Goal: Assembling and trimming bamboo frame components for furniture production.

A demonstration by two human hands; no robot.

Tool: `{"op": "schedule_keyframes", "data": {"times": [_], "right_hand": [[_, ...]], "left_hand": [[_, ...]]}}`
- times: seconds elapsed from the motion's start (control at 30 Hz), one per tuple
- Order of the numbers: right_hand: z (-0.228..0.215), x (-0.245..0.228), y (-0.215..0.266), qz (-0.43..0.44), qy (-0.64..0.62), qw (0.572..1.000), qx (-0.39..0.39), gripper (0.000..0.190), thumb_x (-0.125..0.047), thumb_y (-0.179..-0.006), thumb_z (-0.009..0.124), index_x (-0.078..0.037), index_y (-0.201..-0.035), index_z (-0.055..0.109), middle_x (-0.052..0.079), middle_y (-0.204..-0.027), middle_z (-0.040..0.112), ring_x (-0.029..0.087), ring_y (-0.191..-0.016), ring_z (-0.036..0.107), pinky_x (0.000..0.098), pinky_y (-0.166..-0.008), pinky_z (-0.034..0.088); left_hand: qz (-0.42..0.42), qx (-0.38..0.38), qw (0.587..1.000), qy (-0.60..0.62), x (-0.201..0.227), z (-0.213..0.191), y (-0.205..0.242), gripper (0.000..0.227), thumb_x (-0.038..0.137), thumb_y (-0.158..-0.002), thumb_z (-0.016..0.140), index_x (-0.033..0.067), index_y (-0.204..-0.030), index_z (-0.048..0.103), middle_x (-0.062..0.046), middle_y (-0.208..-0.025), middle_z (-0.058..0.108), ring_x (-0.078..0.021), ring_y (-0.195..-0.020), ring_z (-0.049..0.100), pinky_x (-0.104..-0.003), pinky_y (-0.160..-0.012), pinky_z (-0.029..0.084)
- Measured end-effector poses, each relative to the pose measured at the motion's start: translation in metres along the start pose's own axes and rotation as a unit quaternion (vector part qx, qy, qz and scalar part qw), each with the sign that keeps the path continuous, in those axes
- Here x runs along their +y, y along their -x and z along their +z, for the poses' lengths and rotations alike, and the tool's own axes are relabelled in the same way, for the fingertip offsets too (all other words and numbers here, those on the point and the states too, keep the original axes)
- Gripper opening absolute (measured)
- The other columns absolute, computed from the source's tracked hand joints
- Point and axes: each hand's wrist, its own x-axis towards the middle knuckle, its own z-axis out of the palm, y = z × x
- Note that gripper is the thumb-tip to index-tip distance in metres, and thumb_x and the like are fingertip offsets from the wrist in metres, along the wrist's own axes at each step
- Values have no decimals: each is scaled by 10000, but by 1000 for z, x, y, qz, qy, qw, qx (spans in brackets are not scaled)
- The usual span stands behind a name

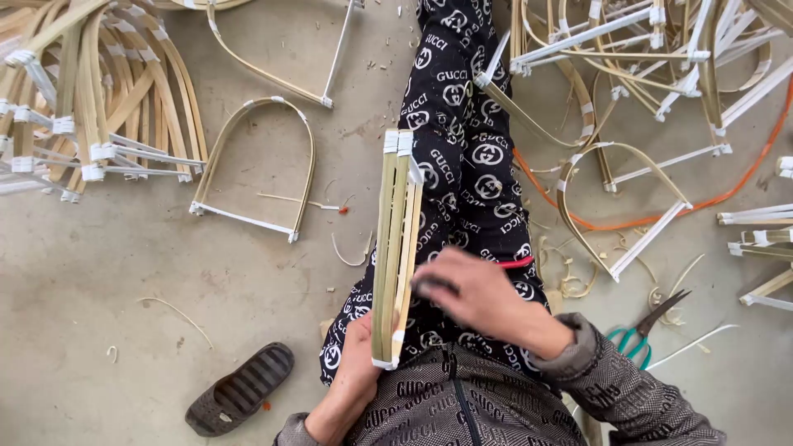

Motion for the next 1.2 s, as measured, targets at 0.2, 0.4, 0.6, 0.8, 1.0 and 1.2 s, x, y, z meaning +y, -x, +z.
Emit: {"op": "schedule_keyframes", "data": {"times": [0.2, 0.4, 0.6, 0.8, 1.0, 1.2], "right_hand": [[12, 12, -16, 56, 136, 964, 220, 222, -204, -875, 755, -110, -1075, 731, 69, -928, 670, 246, -764, 687, 354, -653, 552], [-8, 73, -44, -7, 259, 916, 306, 254, -147, -840, 753, -82, -1082, 708, 72, -1036, 682, 258, -870, 690, 361, -714, 576], [7, 34, -29, 11, 251, 906, 341, 295, -109, -855, 729, -40, -1141, 703, 110, -1053, 671, 281, -905, 691, 389, -721, 575], [3, 62, -31, -37, 233, 936, 263, 287, -100, -835, 753, -34, -1108, 693, 121, -1087, 670, 251, -906, 692, 351, -761, 584], [-11, 49, -35, 10, 310, 901, 305, 294, -84, -817, 770, -26, -1101, 718, 97, -941, 648, 249, -859, 660, 359, -723, 564], [-3, 57, -30, -41, 246, 929, 274, 259, -116, -810, 774, -72, -1053, 699, 65, -967, 642, 232, -843, 652, 346, -703, 549]], "left_hand": [[3, -12, 1000, -13, -1, -3, 4, 333, 207, -1008, 611, -34, -1214, 712, 54, -748, 656, -8, -571, 524, -186, -490, 384], [-21, 18, 999, -22, 19, 15, 18, 349, 188, -994, 572, -40, -1227, 696, -11, -811, 733, -40, -611, 615, -203, -553, 493], [-21, 20, 1000, -1, 19, 13, 17, 353, 174, -998, 568, -49, -1238, 698, -19, -824, 736, -40, -622, 615, -200, -555, 486], [-2, 10, 1000, -8, -3, 3, 10, 348, 178, -1000, 580, -47, -1234, 704, 0, -795, 716, -29, -593, 580, -193, -526, 451], [-9, 19, 1000, 10, 9, 10, 16, 351, 192, -997, 593, -41, -1232, 712, 9, -758, 691, -26, -557, 554, -195, -496, 429], [-8, 8, 1000, 15, -5, -1, 6, 347, 195, -994, 597, -35, -1232, 700, 21, -762, 687, -9, -551, 536, -187, -484, 406]]}}
